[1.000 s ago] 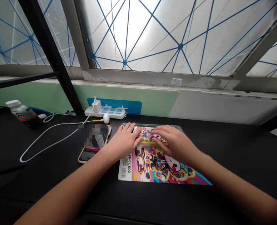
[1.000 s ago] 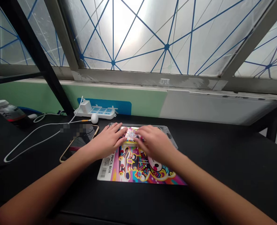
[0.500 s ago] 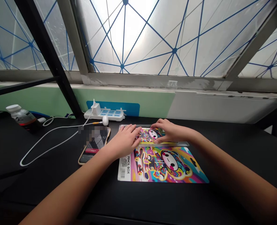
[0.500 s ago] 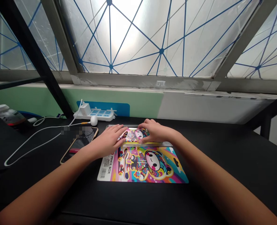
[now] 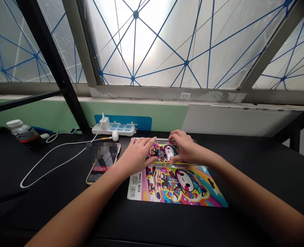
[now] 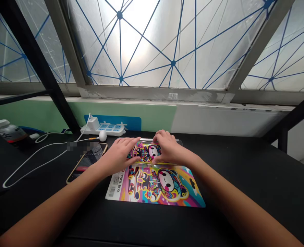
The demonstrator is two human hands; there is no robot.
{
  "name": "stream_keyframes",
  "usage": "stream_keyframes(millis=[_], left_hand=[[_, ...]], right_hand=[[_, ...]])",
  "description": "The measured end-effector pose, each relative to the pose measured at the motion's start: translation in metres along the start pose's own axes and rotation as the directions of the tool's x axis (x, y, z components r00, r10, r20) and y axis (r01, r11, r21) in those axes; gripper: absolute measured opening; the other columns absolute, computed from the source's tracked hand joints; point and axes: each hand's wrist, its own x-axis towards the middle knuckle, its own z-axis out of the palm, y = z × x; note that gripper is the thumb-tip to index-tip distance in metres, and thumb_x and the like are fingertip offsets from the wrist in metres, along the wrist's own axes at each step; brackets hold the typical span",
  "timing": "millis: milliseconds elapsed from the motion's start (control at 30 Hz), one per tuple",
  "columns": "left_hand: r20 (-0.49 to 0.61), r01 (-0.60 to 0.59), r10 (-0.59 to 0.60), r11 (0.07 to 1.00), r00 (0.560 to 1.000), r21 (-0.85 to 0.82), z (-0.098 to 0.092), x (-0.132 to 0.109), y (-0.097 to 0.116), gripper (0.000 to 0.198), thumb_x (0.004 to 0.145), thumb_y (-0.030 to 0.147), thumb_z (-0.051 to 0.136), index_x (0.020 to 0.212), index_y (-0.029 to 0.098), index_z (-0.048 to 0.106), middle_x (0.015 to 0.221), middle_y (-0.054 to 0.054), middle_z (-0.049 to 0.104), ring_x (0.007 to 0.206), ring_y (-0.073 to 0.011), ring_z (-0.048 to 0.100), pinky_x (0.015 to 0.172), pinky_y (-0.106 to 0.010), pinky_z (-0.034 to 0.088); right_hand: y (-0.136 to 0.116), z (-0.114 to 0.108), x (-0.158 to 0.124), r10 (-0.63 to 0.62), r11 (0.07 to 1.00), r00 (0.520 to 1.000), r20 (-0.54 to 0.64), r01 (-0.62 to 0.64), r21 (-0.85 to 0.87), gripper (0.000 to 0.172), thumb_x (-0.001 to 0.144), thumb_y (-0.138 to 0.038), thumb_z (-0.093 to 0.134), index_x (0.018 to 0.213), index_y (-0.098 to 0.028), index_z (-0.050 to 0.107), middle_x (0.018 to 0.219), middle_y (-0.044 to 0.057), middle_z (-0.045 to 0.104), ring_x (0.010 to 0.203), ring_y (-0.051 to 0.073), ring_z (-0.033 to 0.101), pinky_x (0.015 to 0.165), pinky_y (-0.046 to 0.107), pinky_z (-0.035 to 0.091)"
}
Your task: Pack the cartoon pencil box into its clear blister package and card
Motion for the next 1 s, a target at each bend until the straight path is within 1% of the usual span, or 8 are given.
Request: stream_keyframes(millis=[100,233,400,500,600,767,867,1000], left_hand=[[-0.051,-0.010,0.013,0.999,0.999,0.044,-0.001,0.001,0.000,0.073,0.091,0.046,0.072,0.150,0.016,0.041,0.138,-0.013,0.062,0.126,-0.0308,0.054,0.105,-0.047,0.043],[-0.126,0.009,0.002,0.996,0.992,0.087,-0.006,0.003,-0.004,0.072,0.087,0.043,0.077,0.146,0.014,0.047,0.130,-0.014,0.066,0.118,-0.0319,0.059,0.098,-0.046,0.048],[-0.115,-0.067,0.076,0.994,0.990,0.088,-0.031,0.001,-0.004,0.038,0.091,0.041,0.074,0.119,0.017,0.066,0.110,-0.009,0.074,0.100,-0.0271,0.068,0.087,-0.042,0.051],[-0.206,-0.155,0.183,0.977,0.961,0.145,-0.052,-0.016,0.012,0.032,0.100,0.041,0.059,0.124,0.021,0.064,0.116,-0.009,0.072,0.106,-0.0292,0.065,0.091,-0.046,0.048],[-0.195,-0.232,0.259,0.961,0.946,0.148,-0.055,-0.045,0.032,0.030,0.105,0.023,0.046,0.131,0.030,0.061,0.120,-0.006,0.072,0.109,-0.0270,0.066,0.096,-0.047,0.048],[-0.049,-0.415,0.424,0.900,0.904,0.130,-0.027,-0.085,0.043,0.044,0.103,0.012,0.043,0.144,0.027,0.051,0.126,-0.008,0.071,0.112,-0.0266,0.066,0.098,-0.046,0.050],[-0.004,-0.329,0.330,0.943,0.944,0.041,-0.015,-0.091,0.038,0.039,0.102,0.026,0.053,0.141,0.022,0.052,0.129,-0.013,0.068,0.114,-0.0304,0.064,0.094,-0.047,0.054],[0.057,-0.094,0.101,0.989,0.993,-0.111,-0.013,-0.091,0.032,0.056,0.095,0.046,0.064,0.143,0.022,0.049,0.145,-0.016,0.055,0.131,-0.0354,0.052,0.107,-0.053,0.048]], right_hand=[[-0.004,0.010,-0.010,-0.045,0.997,0.988,-0.149,0.035,-0.075,0.058,0.064,-0.037,0.085,0.113,-0.024,0.056,0.130,0.014,0.059,0.118,0.038,0.055,0.098,0.058,0.044],[-0.006,0.020,-0.014,-0.110,0.989,0.963,-0.244,0.082,-0.119,0.048,0.074,-0.024,0.076,0.117,-0.026,0.054,0.109,0.008,0.069,0.103,0.033,0.065,0.110,0.064,0.034],[-0.024,0.010,-0.028,-0.301,0.941,0.866,-0.399,0.203,-0.269,0.024,0.090,-0.018,0.063,0.112,-0.022,0.054,0.108,0.012,0.067,0.100,0.031,0.062,0.092,0.052,0.052],[-0.040,-0.004,-0.058,-0.345,0.925,0.805,-0.483,0.205,-0.320,0.043,0.095,-0.017,0.056,0.137,-0.023,0.046,0.115,0.014,0.065,0.104,0.032,0.060,0.088,0.050,0.055],[-0.048,-0.007,-0.100,-0.349,0.922,0.822,-0.451,0.214,-0.323,0.070,0.096,-0.013,0.053,0.158,-0.031,0.028,0.113,0.012,0.066,0.104,0.033,0.062,0.090,0.050,0.056],[-0.036,0.020,-0.150,-0.398,0.901,0.857,-0.328,0.298,-0.315,0.073,0.097,-0.010,0.052,0.162,-0.029,0.026,0.113,0.009,0.072,0.118,0.032,0.063,0.100,0.048,0.056],[-0.026,0.033,-0.153,-0.402,0.901,0.864,-0.304,0.313,-0.302,0.067,0.097,-0.014,0.055,0.159,-0.029,0.034,0.127,0.010,0.070,0.133,0.034,0.056,0.104,0.052,0.054],[-0.016,0.033,-0.146,-0.337,0.931,0.912,-0.236,0.286,-0.226,0.059,0.094,-0.039,0.067,0.148,-0.024,0.049,0.141,0.017,0.062,0.132,0.036,0.058,0.104,0.055,0.053]])
